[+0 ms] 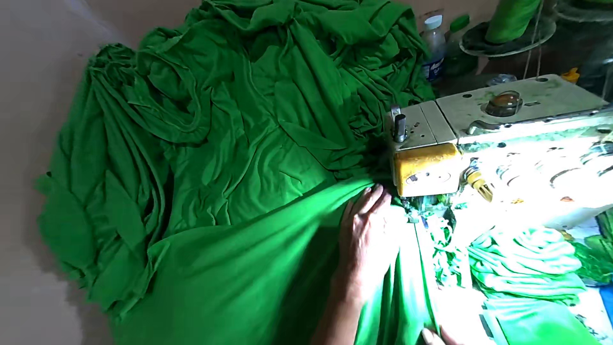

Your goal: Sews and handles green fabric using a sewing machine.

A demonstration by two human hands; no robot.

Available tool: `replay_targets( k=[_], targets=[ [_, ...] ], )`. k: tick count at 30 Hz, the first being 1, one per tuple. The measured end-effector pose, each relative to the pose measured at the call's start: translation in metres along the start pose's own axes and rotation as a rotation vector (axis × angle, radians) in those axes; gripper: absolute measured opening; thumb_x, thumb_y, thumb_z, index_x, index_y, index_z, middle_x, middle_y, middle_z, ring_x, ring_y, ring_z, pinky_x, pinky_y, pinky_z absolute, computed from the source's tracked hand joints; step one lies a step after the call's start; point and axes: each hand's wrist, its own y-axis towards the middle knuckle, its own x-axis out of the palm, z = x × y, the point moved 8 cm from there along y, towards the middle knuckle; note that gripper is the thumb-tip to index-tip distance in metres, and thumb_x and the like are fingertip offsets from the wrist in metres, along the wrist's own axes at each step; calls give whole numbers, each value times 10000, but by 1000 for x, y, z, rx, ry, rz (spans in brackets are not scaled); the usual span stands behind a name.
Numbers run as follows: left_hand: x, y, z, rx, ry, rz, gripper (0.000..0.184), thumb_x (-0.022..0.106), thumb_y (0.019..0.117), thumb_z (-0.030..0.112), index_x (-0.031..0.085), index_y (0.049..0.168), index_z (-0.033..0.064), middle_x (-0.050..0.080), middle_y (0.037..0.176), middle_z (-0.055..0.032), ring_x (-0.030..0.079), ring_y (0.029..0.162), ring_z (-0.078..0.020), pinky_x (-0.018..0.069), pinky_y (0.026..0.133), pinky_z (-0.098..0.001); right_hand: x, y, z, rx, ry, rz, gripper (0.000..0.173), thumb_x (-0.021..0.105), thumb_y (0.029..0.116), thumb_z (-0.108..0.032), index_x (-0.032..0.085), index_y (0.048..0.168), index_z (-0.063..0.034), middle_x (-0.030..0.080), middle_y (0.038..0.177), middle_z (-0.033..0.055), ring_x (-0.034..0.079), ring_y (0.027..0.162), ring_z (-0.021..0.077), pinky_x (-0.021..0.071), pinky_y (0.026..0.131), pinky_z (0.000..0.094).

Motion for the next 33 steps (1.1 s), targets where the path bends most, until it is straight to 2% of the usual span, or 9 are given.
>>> replay_targets(
  k=[2,6,8,14,17,20,22,27,33],
  targets=[
    [5,17,-11,-44,27,-75,345,508,1067,191,677,1333,51,600,1457,-108,496,1420,-267,343,1186,-483,-5,11,-3,-27,-4,16,202,543,950,-6,690,920,129,698,785,74,612,747,-61,507,739,118],
    [10,47,-25,-58,129,-134,417,437,1096,182,536,1471,30,471,1571,-139,410,1477,-314,307,1183,-545,-7,33,-7,-119,-43,59,217,538,944,-19,606,738,-15,538,627,-70,475,600,-96,403,588,88],
    [13,60,-38,-83,105,-151,438,402,1108,187,485,1505,20,407,1615,-138,381,1496,-310,277,1199,-552,-6,39,-8,-99,-29,57,215,531,967,-25,616,770,-39,557,634,-97,494,588,-112,426,569,79],
    [13,76,-64,-126,-92,43,345,484,1085,198,616,1361,38,586,1404,-178,547,1301,-371,418,1042,-607,-4,42,-13,-104,-68,104,208,517,993,-51,592,802,-86,504,609,-132,444,545,-122,382,517,69],
    [35,75,-91,-48,-97,265,251,552,1054,306,662,1226,160,639,1247,-76,626,1124,-269,536,885,-512,-3,40,-14,-79,-66,118,199,515,991,-36,621,825,-65,532,639,-118,467,566,-113,401,535,73],
    [8,69,-73,-171,-266,165,253,575,1049,187,679,1229,41,638,1280,-169,614,1182,-332,477,993,-537,0,40,-16,-89,-68,144,192,513,975,-24,611,817,-73,530,636,-135,469,567,-123,406,543,67],
    [1,65,-71,-177,-315,210,234,600,1031,153,689,1192,8,659,1228,-195,642,1132,-330,498,977,-511,2,40,-14,-96,-74,191,195,515,965,-24,613,804,-73,521,627,-140,465,561,-126,398,538,66],
    [-5,52,-69,-165,-380,253,212,601,1034,165,663,1161,7,652,1201,-198,658,1035,-334,537,878,-496,4,40,-12,-104,-87,228,161,515,969,6,654,903,-42,622,717,-148,552,656,-142,478,630,64],
    [-6,50,-70,-167,-411,260,207,593,1039,173,666,1152,15,657,1194,-183,661,1050,-319,540,891,-489,8,40,-10,-141,-95,258,174,495,981,23,657,963,-37,669,774,-151,608,717,-129,523,682,78]
  ],
)
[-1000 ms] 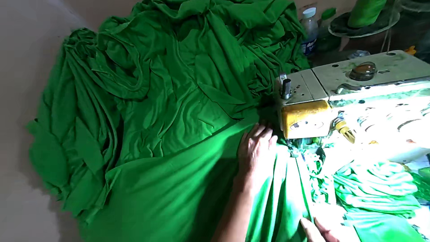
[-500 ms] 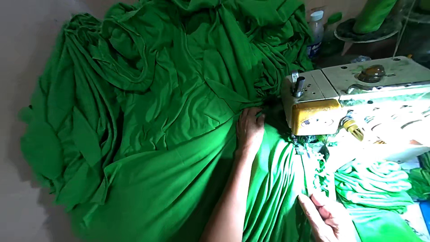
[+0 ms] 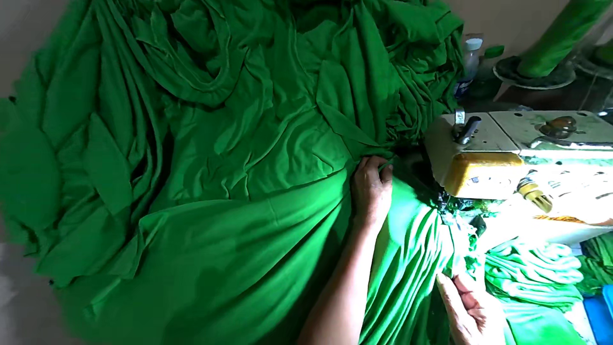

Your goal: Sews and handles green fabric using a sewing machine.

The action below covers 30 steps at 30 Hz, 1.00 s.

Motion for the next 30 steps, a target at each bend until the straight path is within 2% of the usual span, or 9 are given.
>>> replay_targets(
  k=[3,8,12,14,18,22,24,27,30],
  targets=[
    [-3,-2,3,3,9,6,208,579,1045,161,661,1146,-2,658,1198,-195,661,1062,-331,537,903,-492,6,-5,-5,-48,-51,-58,163,490,967,5,632,902,-43,625,734,-148,563,686,-145,483,650,62],
    [-9,-18,5,45,206,0,204,558,1038,65,657,1145,-77,655,1171,-268,678,1063,-391,550,925,-490,53,-58,-8,-91,-114,-401,153,517,930,17,643,935,103,588,638,90,561,561,66,480,558,221],
    [0,-63,0,-62,510,-382,306,598,951,-41,639,1251,-90,592,1317,-257,540,1289,-386,420,1097,-469,67,-85,0,-72,-184,-586,169,541,947,4,657,861,92,596,607,157,608,539,230,495,530,379],
    [-1,-78,-2,-70,552,-420,388,499,1023,21,559,1397,-63,546,1441,-245,467,1404,-353,315,1189,-431,64,-91,2,-26,-186,-748,170,547,977,-22,662,958,101,666,743,217,693,685,330,555,649,491],
    [-2,-79,-1,54,535,-394,341,501,1017,30,625,1318,-75,604,1371,-252,511,1364,-367,341,1175,-449,34,-89,-3,13,-139,-943,325,593,989,-49,631,1264,122,704,1139,285,719,1039,386,553,954,531],
    [-4,-78,1,129,537,-313,305,540,987,23,665,1238,-96,639,1315,-255,562,1305,-379,379,1145,-461,-4,-43,-34,-299,-179,-553,198,590,947,-38,739,1057,33,717,870,139,669,716,172,563,678,309],
    [-3,-78,2,171,543,-263,294,556,967,27,682,1209,-83,659,1274,-253,597,1247,-395,418,1100,-482,-12,-15,-57,-479,-282,-296,219,586,934,-78,756,1068,-40,737,984,102,694,823,138,574,717,253],
    [-5,-81,4,197,579,-228,343,608,931,29,657,1247,-97,646,1288,-282,595,1255,-425,426,1100,-520,4,13,-66,-548,-488,-193,292,634,914,-57,768,1168,-109,662,1304,175,695,1035,304,581,852,419],
    [-6,-81,4,116,597,-223,341,519,1005,59,639,1292,-80,632,1327,-268,570,1286,-420,401,1121,-498,15,17,-41,-691,-561,-54,147,650,873,-19,775,946,-46,706,1218,191,704,1039,363,577,872,469]
  ],
)
